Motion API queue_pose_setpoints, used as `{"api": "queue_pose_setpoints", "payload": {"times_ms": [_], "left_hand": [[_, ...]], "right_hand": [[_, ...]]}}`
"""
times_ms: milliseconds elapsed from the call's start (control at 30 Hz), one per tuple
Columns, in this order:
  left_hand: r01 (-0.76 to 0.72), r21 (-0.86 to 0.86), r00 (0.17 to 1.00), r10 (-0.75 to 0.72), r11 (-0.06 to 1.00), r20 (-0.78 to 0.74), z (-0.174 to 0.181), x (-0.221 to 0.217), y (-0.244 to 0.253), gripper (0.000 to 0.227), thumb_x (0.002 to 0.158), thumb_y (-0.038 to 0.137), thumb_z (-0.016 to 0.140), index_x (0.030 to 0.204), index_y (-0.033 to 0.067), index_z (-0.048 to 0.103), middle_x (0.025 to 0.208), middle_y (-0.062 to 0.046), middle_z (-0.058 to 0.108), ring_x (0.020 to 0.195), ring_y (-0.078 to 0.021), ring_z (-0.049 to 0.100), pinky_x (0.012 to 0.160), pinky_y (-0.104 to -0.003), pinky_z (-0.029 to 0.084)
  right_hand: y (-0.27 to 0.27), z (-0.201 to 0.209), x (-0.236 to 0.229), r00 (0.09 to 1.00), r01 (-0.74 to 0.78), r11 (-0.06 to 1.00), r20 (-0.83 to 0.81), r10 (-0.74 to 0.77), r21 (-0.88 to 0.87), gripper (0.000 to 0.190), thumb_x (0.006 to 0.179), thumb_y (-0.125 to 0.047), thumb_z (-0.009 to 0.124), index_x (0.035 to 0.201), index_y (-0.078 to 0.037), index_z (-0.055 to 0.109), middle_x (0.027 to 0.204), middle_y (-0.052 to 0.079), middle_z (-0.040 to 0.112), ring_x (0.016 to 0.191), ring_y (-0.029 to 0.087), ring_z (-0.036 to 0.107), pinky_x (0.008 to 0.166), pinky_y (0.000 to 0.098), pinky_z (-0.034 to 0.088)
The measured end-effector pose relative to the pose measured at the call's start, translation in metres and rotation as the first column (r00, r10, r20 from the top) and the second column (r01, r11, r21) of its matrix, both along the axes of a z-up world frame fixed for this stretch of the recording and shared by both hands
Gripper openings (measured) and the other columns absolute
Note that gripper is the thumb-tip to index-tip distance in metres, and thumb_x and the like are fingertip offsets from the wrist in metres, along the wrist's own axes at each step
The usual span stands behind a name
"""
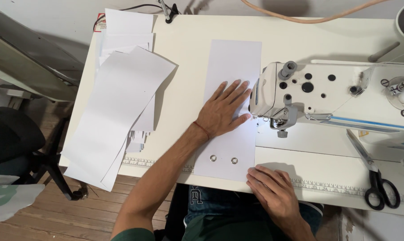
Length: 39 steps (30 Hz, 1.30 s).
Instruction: Folding and trimming white material pieces with grommets using scissors at a sewing station
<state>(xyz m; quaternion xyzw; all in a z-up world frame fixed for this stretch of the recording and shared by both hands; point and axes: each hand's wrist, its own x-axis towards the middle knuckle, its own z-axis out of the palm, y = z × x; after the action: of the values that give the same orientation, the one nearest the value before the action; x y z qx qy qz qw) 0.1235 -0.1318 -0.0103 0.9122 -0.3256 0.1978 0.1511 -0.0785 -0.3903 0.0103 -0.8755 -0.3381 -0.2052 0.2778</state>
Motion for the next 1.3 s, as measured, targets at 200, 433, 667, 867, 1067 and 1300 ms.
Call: {"api": "queue_pose_setpoints", "payload": {"times_ms": [200,433,667,867,1067,1300], "left_hand": [[-0.004,0.001,1.000,0.004,1.000,-0.004,0.003,-0.001,0.001,0.072,0.122,0.057,0.055,0.175,0.0073,0.055,0.184,-0.013,0.052,0.174,-0.0336,0.045,0.148,-0.055,0.029],[-0.027,0.049,1.000,0.027,0.998,-0.010,0.009,-0.013,-0.006,0.070,0.123,0.055,0.056,0.171,0.0056,0.059,0.186,-0.012,0.048,0.176,-0.0328,0.040,0.149,-0.057,0.025],[0.047,0.064,0.998,-0.044,0.997,-0.048,0.031,-0.087,-0.013,0.075,0.118,0.064,0.053,0.162,0.0047,0.067,0.173,-0.015,0.065,0.169,-0.0326,0.052,0.146,-0.062,0.026],[0.035,-0.035,0.997,-0.038,0.999,-0.073,0.031,-0.101,-0.011,0.084,0.118,0.069,0.043,0.167,0.0057,0.066,0.182,-0.012,0.055,0.176,-0.0362,0.038,0.146,-0.072,0.017],[-0.060,-0.021,0.994,0.057,0.998,-0.096,0.018,-0.102,-0.015,0.085,0.106,0.079,0.049,0.168,0.0226,0.065,0.177,-0.001,0.062,0.174,-0.0306,0.046,0.148,-0.070,0.018],[-0.075,0.002,0.992,0.075,0.997,-0.100,0.011,-0.100,-0.015,0.090,0.101,0.084,0.050,0.169,0.0265,0.064,0.180,0.002,0.060,0.175,-0.0276,0.045,0.149,-0.069,0.017]], "right_hand": [[0.002,0.004,0.000,1.000,0.010,1.000,-0.016,-0.010,0.014,0.012,0.108,-0.013,0.082,0.118,-0.013,0.087,0.134,0.001,0.086,0.129,0.024,0.080,0.102,0.0421,0.053],[-0.001,0.000,-0.001,0.999,0.016,1.000,-0.044,-0.016,-0.003,0.014,0.107,-0.015,0.083,0.121,-0.015,0.087,0.137,-0.002,0.085,0.132,0.022,0.078,0.105,0.0434,0.053],[-0.007,-0.004,0.008,0.992,-0.008,0.997,-0.122,0.018,0.080,0.017,0.101,-0.020,0.090,0.117,-0.016,0.089,0.134,-0.004,0.086,0.129,0.020,0.078,0.111,0.0384,0.055],[-0.025,0.037,0.049,0.679,0.252,0.954,-0.732,-0.055,0.163,0.038,0.098,-0.018,0.086,0.136,-0.015,0.084,0.150,0.007,0.082,0.125,0.020,0.084,0.106,0.0316,0.065],[-0.021,0.041,0.102,0.706,0.384,0.880,-0.703,-0.084,0.280,0.042,0.114,-0.013,0.076,0.147,0.011,0.065,0.127,0.032,0.081,0.089,0.043,0.084,0.082,0.0521,0.069],[-0.029,0.000,0.125,0.810,0.360,0.792,-0.587,-0.003,0.492,0.028,0.114,0.017,0.054,0.140,0.020,0.064,0.116,0.037,0.078,0.078,0.051,0.081,0.065,0.0521,0.071]]}}
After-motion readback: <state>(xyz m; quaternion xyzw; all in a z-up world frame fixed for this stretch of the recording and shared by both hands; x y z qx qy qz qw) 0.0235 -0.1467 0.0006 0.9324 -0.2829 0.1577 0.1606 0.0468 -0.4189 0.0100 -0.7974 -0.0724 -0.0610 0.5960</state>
